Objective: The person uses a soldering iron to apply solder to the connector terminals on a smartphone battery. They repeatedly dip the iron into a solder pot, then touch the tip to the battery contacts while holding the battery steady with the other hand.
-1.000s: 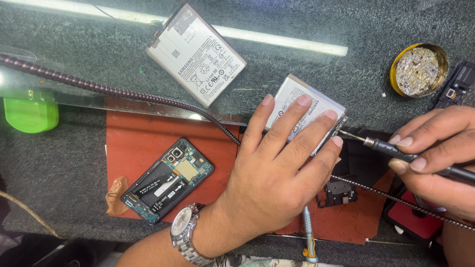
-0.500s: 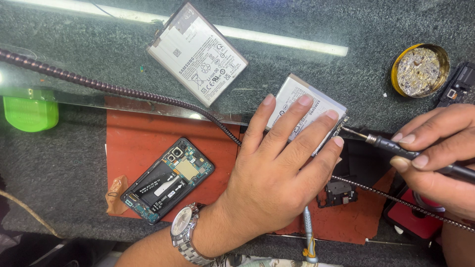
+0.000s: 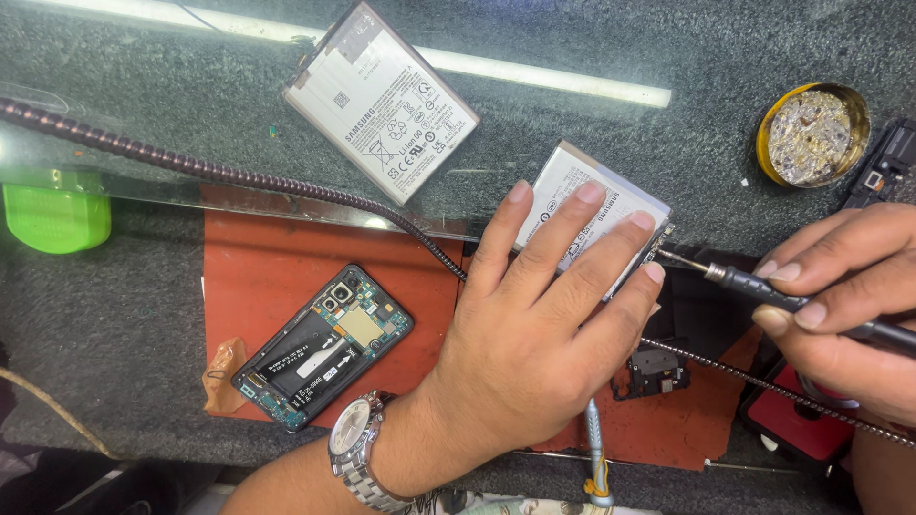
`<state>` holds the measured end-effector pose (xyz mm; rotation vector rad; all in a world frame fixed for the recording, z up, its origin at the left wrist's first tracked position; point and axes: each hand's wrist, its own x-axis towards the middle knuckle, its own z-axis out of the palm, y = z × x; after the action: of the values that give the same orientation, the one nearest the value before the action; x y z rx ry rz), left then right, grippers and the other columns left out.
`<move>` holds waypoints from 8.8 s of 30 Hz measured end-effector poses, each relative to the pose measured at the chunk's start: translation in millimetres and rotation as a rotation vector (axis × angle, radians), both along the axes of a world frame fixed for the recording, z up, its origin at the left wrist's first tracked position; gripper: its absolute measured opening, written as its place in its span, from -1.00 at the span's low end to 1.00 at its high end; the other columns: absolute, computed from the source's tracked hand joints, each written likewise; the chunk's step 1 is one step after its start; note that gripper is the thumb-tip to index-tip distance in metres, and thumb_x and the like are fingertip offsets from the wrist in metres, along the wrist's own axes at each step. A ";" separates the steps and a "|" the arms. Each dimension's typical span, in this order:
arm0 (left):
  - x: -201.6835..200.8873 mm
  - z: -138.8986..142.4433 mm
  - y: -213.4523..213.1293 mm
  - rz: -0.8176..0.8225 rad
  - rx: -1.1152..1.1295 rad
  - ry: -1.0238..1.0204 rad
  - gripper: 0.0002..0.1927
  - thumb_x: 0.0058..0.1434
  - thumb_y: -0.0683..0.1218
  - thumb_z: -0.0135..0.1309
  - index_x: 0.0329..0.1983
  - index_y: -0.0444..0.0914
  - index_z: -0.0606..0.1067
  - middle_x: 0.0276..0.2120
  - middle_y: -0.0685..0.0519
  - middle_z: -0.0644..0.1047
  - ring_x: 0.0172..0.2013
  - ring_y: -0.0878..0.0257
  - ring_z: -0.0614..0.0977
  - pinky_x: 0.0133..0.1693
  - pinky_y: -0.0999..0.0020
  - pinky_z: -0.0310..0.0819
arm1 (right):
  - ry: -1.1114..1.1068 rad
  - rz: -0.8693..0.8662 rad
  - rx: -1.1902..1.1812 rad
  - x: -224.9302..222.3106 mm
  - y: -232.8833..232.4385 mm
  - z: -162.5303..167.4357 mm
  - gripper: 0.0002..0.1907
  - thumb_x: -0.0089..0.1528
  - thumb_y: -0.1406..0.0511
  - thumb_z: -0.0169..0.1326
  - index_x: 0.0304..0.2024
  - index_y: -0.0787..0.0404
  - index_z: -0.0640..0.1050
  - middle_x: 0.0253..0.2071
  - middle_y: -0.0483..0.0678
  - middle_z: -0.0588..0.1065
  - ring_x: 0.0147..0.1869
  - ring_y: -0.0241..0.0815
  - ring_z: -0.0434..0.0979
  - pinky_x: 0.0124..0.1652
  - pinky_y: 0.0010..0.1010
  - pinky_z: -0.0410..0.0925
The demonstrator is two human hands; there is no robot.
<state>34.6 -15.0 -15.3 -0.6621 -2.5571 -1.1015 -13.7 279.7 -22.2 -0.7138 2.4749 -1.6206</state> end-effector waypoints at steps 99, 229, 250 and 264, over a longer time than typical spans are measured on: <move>5.8 6.0 6.3 0.024 -0.065 0.064 -0.75 0.38 -0.06 0.22 0.07 -0.22 0.59 0.25 -0.04 0.47 0.38 -0.08 0.39 0.46 -0.27 0.07 | 0.208 0.066 0.124 -1.8 -13.9 28.1 -0.75 0.11 0.50 0.34 -0.30 0.22 0.51 -0.14 0.09 0.53 -0.10 -0.18 0.66 -0.16 -0.52 0.58; -89.4 69.8 39.0 -0.339 -0.047 -0.267 -0.03 0.10 -0.02 0.06 0.59 -0.25 0.02 0.30 -0.07 0.54 0.52 -0.22 0.22 0.53 -0.13 -0.20 | 0.153 -0.373 -0.003 10.5 -8.1 52.3 -0.87 0.23 0.47 0.29 -0.17 0.26 0.67 -0.05 -0.01 0.58 -0.15 -0.37 0.58 -0.18 -0.66 0.41; -38.3 66.4 -7.0 -0.198 -0.130 -0.177 -0.15 0.17 -0.08 0.27 0.49 -0.31 0.20 0.42 -0.11 0.36 0.48 -0.14 0.32 0.51 -0.06 0.06 | 0.152 -0.312 -0.372 11.8 0.7 33.0 -0.82 0.27 0.54 0.19 -0.19 0.29 0.45 -0.06 0.02 0.45 -0.11 -0.24 0.63 -0.02 -0.46 0.61; -12.5 3.2 37.0 0.124 0.023 0.089 0.00 0.20 0.05 0.52 0.50 -0.28 0.13 0.18 -0.13 0.36 0.11 -0.01 0.43 0.16 0.14 0.33 | 0.281 -0.126 -0.147 12.0 -5.8 22.9 -0.70 0.08 0.49 0.28 -0.24 0.21 0.45 -0.15 0.02 0.44 -0.07 -0.08 0.67 -0.06 -0.38 0.61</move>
<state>22.1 22.0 -12.1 -0.5264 -2.4701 -1.0360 -1.6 273.9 0.7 -0.8757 2.6597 -1.8812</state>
